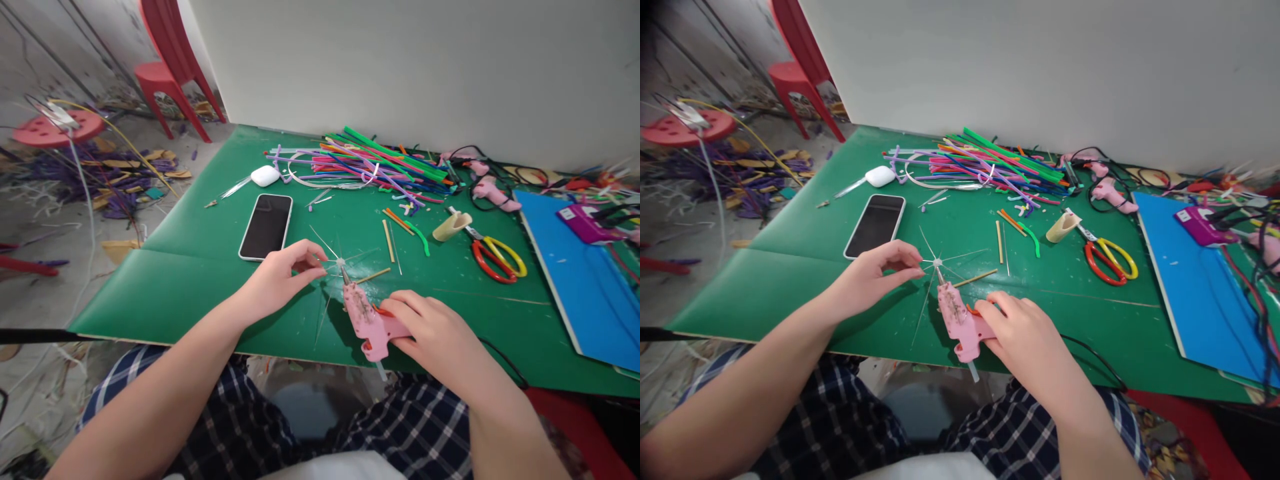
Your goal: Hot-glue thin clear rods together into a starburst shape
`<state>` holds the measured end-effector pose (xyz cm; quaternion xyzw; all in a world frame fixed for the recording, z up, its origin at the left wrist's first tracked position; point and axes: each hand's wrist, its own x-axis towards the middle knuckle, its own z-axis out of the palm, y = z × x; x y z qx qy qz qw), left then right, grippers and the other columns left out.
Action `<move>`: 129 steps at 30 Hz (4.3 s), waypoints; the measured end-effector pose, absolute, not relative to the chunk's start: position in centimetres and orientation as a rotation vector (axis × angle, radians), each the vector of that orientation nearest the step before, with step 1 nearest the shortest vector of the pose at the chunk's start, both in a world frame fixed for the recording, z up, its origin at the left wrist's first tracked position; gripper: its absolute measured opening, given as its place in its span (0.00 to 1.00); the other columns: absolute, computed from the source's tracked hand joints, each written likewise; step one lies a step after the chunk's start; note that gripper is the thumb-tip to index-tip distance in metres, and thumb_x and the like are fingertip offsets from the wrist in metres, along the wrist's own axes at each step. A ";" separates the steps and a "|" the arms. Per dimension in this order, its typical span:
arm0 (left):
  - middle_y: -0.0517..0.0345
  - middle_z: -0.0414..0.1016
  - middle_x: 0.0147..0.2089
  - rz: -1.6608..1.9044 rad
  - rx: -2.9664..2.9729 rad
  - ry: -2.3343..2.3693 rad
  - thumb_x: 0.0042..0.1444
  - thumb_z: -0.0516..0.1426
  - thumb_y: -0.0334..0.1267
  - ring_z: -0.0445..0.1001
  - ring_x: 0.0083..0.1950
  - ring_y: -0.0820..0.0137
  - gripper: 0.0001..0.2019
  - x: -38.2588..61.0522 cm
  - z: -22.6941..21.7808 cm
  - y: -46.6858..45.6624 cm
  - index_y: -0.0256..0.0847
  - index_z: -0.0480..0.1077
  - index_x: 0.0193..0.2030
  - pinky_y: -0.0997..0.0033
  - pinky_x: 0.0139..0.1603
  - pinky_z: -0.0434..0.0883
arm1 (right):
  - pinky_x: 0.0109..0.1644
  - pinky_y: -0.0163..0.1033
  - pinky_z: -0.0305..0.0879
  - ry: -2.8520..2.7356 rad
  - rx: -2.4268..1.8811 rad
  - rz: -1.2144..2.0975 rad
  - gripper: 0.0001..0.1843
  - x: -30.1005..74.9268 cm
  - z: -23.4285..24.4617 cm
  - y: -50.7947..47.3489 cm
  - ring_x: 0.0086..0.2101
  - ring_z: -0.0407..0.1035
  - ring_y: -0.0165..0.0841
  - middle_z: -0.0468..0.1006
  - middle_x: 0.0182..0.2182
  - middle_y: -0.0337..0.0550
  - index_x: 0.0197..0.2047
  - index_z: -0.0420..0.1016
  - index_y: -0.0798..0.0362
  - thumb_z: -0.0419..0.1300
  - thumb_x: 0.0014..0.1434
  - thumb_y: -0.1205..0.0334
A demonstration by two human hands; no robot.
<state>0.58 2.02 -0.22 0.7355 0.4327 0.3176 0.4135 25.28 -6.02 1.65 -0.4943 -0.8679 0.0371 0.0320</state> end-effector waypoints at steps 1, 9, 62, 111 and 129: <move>0.62 0.72 0.33 0.798 1.847 1.085 0.54 0.55 0.39 0.71 0.33 0.73 0.06 0.6 -0.2 2.0 0.42 0.66 0.38 0.72 0.37 0.70 | 0.38 0.42 0.65 -2.659 -1.526 0.097 0.19 25.3 1.7 -6.0 0.37 0.68 0.37 0.71 0.43 0.45 0.46 0.64 0.50 0.57 0.51 0.73; 0.61 0.72 0.34 0.788 1.836 1.077 0.54 0.55 0.39 0.71 0.34 0.73 0.06 0.6 -0.1 2.0 0.42 0.66 0.38 0.71 0.38 0.70 | 0.38 0.43 0.65 -2.655 -1.553 0.065 0.20 25.1 1.4 -5.9 0.36 0.69 0.37 0.71 0.43 0.44 0.46 0.66 0.50 0.57 0.49 0.74; 0.60 0.72 0.34 0.764 1.838 1.089 0.53 0.55 0.39 0.71 0.34 0.73 0.07 0.6 0.1 2.0 0.41 0.67 0.38 0.71 0.38 0.70 | 0.38 0.42 0.65 -2.678 -1.499 0.071 0.19 25.2 1.3 -5.8 0.40 0.69 0.36 0.72 0.44 0.43 0.45 0.66 0.51 0.57 0.50 0.75; 0.59 0.72 0.34 0.756 1.846 1.082 0.54 0.54 0.39 0.71 0.35 0.72 0.06 0.6 0.1 1.9 0.41 0.66 0.37 0.70 0.39 0.70 | 0.38 0.40 0.67 -2.656 -1.444 0.103 0.16 25.6 1.9 -5.7 0.41 0.70 0.36 0.73 0.43 0.43 0.44 0.66 0.51 0.54 0.51 0.72; 0.62 0.71 0.24 0.930 2.361 1.451 0.56 0.52 0.40 0.69 0.26 0.74 0.09 1.5 1.4 -1.9 0.42 0.68 0.29 0.75 0.27 0.65 | 0.46 0.43 0.67 -2.547 -1.516 0.335 0.19 26.4 2.1 -6.1 0.44 0.68 0.35 0.70 0.47 0.43 0.46 0.64 0.49 0.56 0.50 0.73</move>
